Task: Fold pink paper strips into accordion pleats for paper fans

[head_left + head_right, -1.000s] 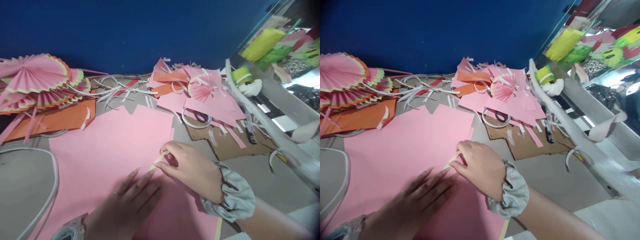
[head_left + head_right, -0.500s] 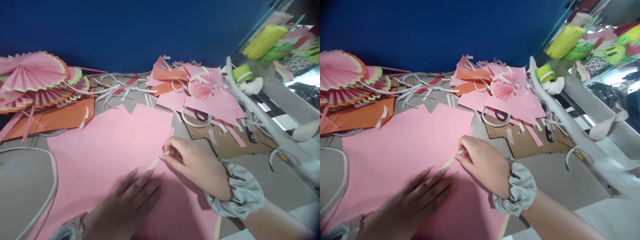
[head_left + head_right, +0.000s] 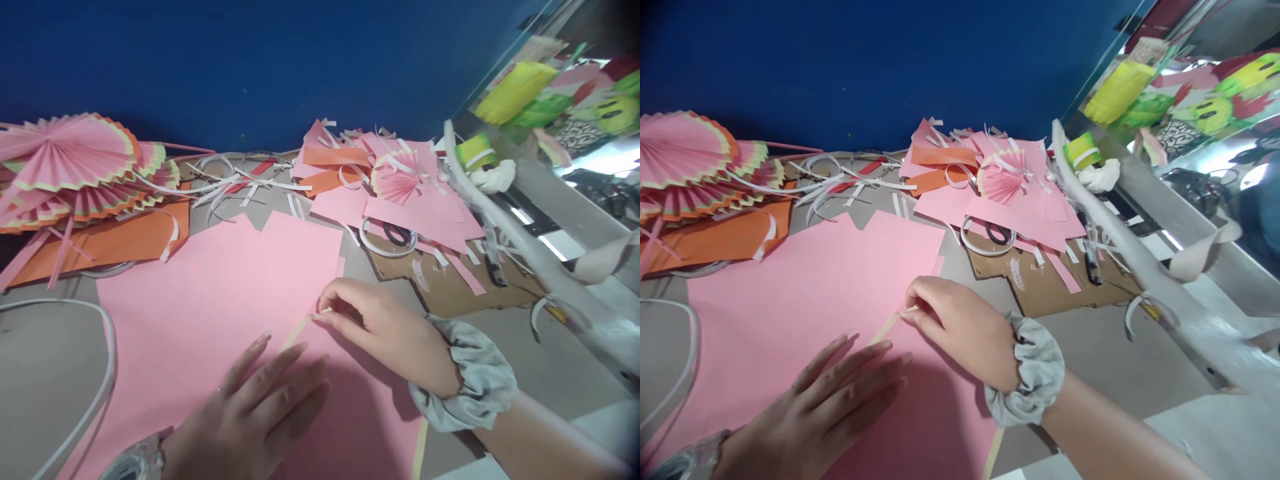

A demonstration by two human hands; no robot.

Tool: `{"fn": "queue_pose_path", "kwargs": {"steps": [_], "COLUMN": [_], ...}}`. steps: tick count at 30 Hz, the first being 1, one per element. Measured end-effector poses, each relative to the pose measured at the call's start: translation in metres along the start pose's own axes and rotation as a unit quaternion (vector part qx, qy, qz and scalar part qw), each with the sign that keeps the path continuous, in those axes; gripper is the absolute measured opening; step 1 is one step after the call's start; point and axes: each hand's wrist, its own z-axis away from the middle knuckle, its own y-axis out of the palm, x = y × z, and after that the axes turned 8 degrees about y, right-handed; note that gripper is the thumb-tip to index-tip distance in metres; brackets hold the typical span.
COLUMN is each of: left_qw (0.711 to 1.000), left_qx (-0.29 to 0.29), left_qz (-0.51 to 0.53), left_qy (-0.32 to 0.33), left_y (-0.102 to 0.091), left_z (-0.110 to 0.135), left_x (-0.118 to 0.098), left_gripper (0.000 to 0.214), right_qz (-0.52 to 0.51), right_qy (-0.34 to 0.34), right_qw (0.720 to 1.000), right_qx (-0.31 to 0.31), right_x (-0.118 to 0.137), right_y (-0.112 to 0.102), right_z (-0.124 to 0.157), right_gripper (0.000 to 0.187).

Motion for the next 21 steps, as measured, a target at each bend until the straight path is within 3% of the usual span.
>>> {"fn": "queue_pose_path", "kwargs": {"steps": [3, 6, 12, 21], "left_qw": [1.000, 0.999, 0.998, 0.997], "left_qx": [-0.010, -0.006, 0.012, 0.019], "left_qz": [0.008, 0.017, 0.041, 0.062], "left_qy": [-0.027, -0.033, -0.036, -0.035], "left_y": [-0.002, -0.004, -0.006, -0.005], "left_z": [-0.001, -0.004, -0.006, -0.006], "left_x": [-0.002, -0.002, 0.000, 0.002], "left_gripper": [0.050, 0.062, 0.061, 0.060], "right_qz": [-0.021, -0.023, -0.025, -0.068], "right_qy": [-0.061, -0.086, -0.054, -0.001], "right_qw": [0.996, 0.993, 0.998, 0.998], "right_qx": [0.059, 0.075, 0.027, 0.005], "right_x": [0.002, 0.003, 0.002, 0.002], "right_y": [0.005, 0.011, 0.017, 0.017], "right_z": [-0.001, -0.003, -0.007, -0.011], "right_gripper": [0.007, 0.010, 0.004, 0.006]}}
